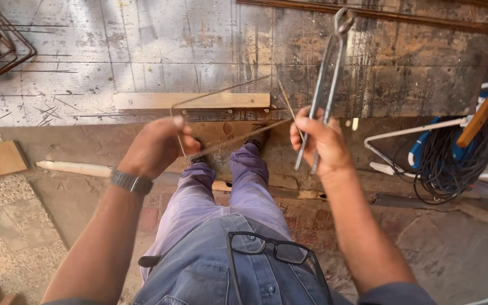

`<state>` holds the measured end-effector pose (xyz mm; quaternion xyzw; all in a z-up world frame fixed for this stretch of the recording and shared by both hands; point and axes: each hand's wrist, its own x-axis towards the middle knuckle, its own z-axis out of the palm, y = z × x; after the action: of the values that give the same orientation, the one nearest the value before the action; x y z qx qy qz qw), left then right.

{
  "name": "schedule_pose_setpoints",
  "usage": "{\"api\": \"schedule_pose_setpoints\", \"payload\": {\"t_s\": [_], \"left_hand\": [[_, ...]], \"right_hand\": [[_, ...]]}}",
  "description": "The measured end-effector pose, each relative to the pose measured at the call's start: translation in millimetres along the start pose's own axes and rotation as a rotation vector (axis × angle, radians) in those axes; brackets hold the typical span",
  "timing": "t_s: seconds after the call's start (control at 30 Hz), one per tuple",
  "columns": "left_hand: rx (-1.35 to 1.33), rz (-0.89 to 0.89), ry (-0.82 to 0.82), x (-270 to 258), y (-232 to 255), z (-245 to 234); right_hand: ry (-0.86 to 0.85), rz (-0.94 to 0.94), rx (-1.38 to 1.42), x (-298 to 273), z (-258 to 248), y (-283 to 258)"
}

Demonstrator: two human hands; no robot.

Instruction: The person bends metal rods into rectangular shapes using a wooden jig and a metal bending tool. They repeatedly place the rods into the jig, apply force with the tool to create bends, and then remove the finished pieces to a pile on the workbench.

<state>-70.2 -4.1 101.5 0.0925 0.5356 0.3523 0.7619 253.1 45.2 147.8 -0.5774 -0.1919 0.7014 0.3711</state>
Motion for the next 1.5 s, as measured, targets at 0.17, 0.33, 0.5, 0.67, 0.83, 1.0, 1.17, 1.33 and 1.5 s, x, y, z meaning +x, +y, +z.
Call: {"api": "schedule_pose_setpoints", "payload": {"t_s": [0.17, 0.33, 0.5, 0.67, 0.83, 1.0, 1.17, 1.33, 1.5], "left_hand": [[0.226, -0.027, -0.249, -22, 5, -15], [0.531, 0.028, -0.425, 5, -6, 25], [0.044, 0.058, -0.131, 70, -84, 51], [-0.001, 0.073, 0.011, 113, -136, 47], [-0.022, 0.062, 0.06, 116, -137, 50], [-0.041, 0.099, 0.102, 117, -139, 43], [-0.097, 0.022, 0.174, 100, -125, 48], [-0.103, -0.033, 0.178, 101, -115, 53], [-0.065, -0.046, 0.168, 107, -117, 53]], "right_hand": [[-0.187, 0.01, -0.275, 3, -12, -16], [-0.348, 0.006, -0.702, 36, -8, -21], [-0.348, -0.065, -1.126, 71, -6, -18], [-0.299, -0.164, -1.207, 110, -32, 10], [-0.2, -0.192, -1.283, 123, -41, 24], [-0.166, -0.221, -1.258, 129, -37, 27], [-0.183, -0.276, -1.212, 130, -26, 30], [-0.194, -0.267, -1.234, 124, -23, 20], [-0.159, -0.336, -1.343, 125, -28, 26]]}}
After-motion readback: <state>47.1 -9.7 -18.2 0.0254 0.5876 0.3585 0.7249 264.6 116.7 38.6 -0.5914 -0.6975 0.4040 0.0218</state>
